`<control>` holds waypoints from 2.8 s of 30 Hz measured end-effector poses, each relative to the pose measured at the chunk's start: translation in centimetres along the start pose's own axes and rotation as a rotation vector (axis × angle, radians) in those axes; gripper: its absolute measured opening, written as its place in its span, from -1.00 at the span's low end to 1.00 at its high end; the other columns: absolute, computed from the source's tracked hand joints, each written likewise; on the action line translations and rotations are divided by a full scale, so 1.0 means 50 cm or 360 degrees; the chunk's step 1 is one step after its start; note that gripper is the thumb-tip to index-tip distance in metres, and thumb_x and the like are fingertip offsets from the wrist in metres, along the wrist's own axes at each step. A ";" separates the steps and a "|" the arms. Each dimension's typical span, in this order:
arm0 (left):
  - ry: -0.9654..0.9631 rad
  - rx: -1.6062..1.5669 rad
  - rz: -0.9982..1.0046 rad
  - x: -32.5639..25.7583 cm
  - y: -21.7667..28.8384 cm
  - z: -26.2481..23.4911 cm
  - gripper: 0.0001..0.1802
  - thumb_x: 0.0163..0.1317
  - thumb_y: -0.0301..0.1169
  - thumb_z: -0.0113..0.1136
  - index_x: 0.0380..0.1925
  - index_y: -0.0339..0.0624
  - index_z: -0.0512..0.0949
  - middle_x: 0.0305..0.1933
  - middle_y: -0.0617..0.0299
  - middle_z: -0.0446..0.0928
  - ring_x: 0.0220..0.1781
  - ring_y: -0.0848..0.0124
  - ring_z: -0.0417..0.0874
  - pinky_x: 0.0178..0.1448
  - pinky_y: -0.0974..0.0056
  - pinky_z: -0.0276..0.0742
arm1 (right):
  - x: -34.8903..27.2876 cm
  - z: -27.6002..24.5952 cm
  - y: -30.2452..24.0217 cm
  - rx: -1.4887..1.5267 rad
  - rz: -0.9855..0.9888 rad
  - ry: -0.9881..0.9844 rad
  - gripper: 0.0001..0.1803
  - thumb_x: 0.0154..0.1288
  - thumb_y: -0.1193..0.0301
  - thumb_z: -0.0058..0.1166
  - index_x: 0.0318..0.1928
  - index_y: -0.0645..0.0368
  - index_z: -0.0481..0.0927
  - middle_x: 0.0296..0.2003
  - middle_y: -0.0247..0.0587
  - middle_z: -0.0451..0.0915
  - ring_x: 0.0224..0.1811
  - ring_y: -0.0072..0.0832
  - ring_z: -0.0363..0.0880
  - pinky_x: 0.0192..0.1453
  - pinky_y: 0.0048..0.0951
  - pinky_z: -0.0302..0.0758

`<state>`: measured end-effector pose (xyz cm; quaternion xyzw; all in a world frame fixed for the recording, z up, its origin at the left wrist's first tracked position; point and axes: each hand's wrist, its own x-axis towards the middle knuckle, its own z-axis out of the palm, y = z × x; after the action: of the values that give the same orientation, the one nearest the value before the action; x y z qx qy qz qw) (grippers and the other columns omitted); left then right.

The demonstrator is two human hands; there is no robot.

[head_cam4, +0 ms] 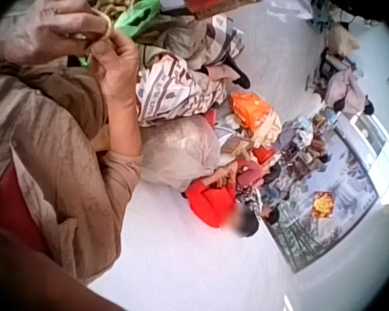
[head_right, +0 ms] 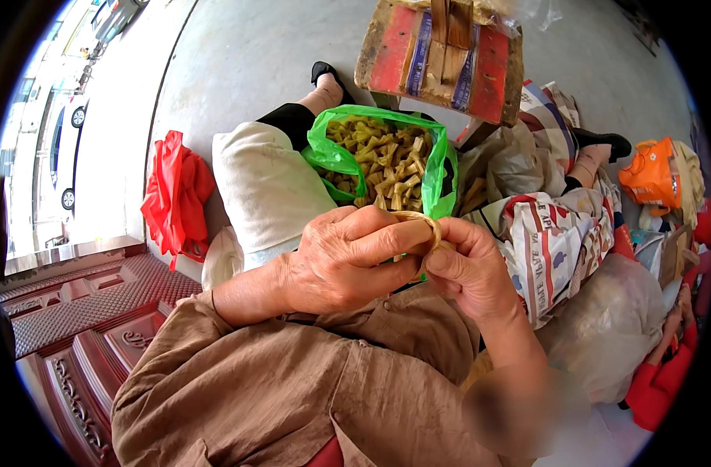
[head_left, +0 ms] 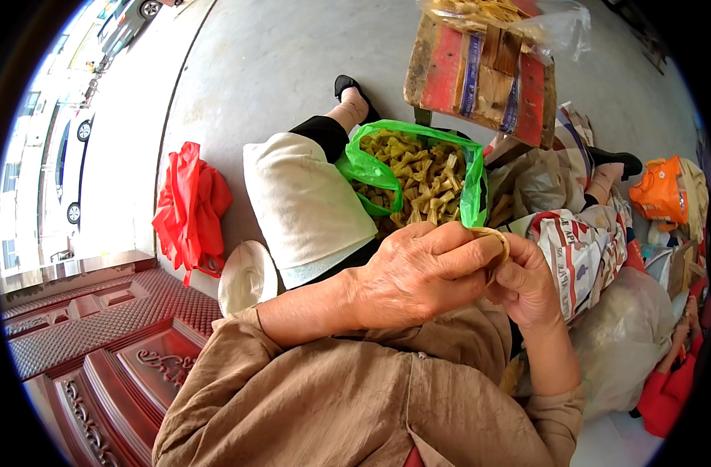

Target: The person sits on the floor and sorts through a green plastic bag filled with dried yellow vegetable strips. They pick up individual pieces, inspect them, and tear them into smaller pieces by hand, placing the processed pieces back into the bag.

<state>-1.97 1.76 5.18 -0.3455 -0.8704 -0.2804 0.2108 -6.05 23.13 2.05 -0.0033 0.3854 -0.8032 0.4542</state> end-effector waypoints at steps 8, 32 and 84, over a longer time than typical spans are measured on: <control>-0.0062 0.0036 -0.0061 -0.010 0.013 -0.006 -0.72 -0.20 -0.37 0.34 -0.36 -0.01 0.71 0.10 0.30 0.54 -0.05 0.40 0.60 -0.20 0.30 0.56 | 0.000 0.012 -0.004 0.0206 0.0069 0.0027 -0.75 0.24 0.40 0.41 -0.15 0.16 0.62 -0.46 -0.51 0.53 -0.64 -0.82 0.27 -0.62 -0.73 0.17; 0.0189 0.0211 -0.0083 -0.045 0.000 0.009 -0.78 0.06 -0.35 0.44 -0.27 -0.08 0.69 -0.30 0.30 0.67 -0.30 0.37 0.68 -0.15 0.23 0.62 | 0.017 0.010 -0.007 -0.0232 -0.0228 0.0303 -0.83 0.28 0.57 0.14 -0.15 0.14 0.47 -0.28 -0.38 0.58 -0.54 -0.82 0.27 -0.53 -0.75 0.19; -0.0172 -0.0097 -0.0521 0.156 -0.283 -0.010 -0.80 0.30 -0.43 0.25 -0.11 -0.24 0.63 -0.29 0.07 0.61 -0.24 0.09 0.67 -0.14 0.08 0.60 | 0.173 -0.077 -0.234 -0.2998 -0.1602 0.0576 -0.77 0.22 0.56 0.26 -0.11 0.19 0.57 -0.47 -0.17 0.50 -0.45 -0.19 0.56 -0.43 -0.20 0.46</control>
<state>-17.34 -3.35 5.11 -0.2199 -0.9162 -0.3184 0.1046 -21.01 22.55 3.61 -0.3901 0.8633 -0.2672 -0.1764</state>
